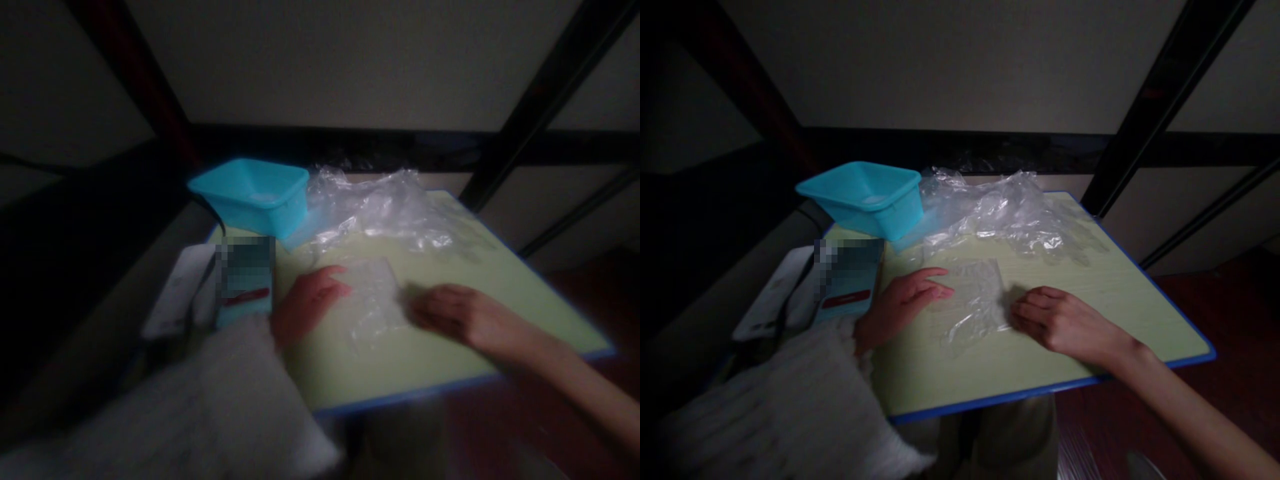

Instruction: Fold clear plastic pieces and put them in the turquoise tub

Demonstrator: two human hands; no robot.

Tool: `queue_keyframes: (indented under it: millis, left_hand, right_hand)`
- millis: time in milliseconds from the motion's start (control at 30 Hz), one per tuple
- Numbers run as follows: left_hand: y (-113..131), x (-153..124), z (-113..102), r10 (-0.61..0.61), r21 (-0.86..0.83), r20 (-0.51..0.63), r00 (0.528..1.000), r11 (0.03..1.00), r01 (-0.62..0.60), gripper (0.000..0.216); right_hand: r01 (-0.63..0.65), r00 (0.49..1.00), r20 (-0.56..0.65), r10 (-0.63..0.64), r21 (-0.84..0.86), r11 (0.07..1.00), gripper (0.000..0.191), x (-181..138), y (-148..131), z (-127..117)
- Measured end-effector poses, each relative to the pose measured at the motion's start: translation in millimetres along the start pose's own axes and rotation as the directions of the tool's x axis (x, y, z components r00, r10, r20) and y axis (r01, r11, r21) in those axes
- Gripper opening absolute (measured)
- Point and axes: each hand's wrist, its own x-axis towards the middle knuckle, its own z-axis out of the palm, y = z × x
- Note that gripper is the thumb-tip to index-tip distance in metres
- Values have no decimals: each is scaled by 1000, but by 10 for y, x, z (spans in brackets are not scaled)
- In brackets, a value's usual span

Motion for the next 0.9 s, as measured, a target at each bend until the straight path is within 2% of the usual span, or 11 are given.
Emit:
queue_keyframes:
  millis: [133,500,733,900]
  left_hand:
    - [-72,21,22,32,-12,18,999,999,-32,21]
    - [-97,29,37,37,-77,24,999,996,-35,20]
    - [-118,25,42,37,-95,35,999,995,-34,20]
    - [-104,23,45,22,-106,36,999,994,-18,22]
  right_hand:
    - [36,999,10,-36,-80,996,20,4,-60,45]
    - [57,998,11,-56,-173,983,19,-14,-118,106]
    - [78,996,-19,-83,-202,976,25,27,-121,90]
    - [37,998,-49,-47,-181,983,25,-11,-114,93]
